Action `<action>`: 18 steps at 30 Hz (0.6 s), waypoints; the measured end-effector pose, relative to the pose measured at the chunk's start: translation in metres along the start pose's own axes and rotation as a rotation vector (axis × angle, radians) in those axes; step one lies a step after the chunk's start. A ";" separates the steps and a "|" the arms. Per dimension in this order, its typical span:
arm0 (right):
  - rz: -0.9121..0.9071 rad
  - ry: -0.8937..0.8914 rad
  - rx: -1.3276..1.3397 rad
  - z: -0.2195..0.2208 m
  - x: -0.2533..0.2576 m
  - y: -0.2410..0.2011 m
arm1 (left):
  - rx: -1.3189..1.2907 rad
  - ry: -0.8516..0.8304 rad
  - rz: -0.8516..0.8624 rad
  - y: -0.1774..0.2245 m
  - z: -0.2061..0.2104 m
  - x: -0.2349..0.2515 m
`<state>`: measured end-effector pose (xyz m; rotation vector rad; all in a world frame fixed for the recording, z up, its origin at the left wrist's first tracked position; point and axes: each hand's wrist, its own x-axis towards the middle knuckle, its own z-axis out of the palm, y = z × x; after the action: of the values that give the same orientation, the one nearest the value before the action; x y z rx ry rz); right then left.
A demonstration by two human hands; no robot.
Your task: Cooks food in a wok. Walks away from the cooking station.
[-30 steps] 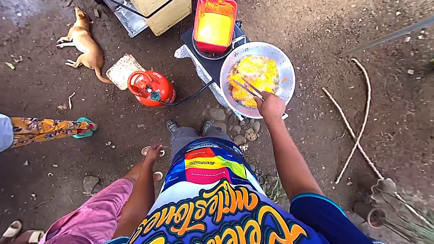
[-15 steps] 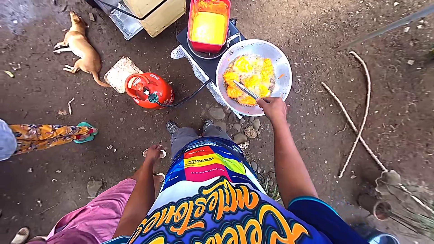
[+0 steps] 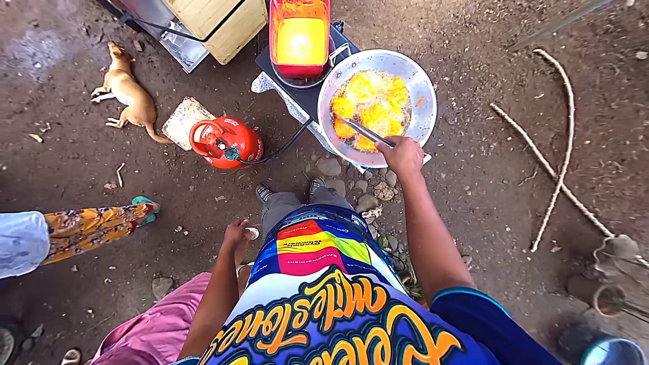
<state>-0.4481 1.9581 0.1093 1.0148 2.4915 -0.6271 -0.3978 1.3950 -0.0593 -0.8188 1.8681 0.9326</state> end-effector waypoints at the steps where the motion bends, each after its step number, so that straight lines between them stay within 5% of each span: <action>1: -0.004 -0.004 0.004 -0.001 -0.001 0.002 | 0.001 0.003 0.001 -0.001 -0.001 0.000; 18: -0.045 0.060 -0.083 0.007 -0.026 -0.002 | -0.013 0.003 0.006 -0.012 0.005 0.001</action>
<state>-0.4307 1.9385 0.1165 0.9632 2.5758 -0.5086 -0.3860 1.3930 -0.0655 -0.8237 1.8698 0.9487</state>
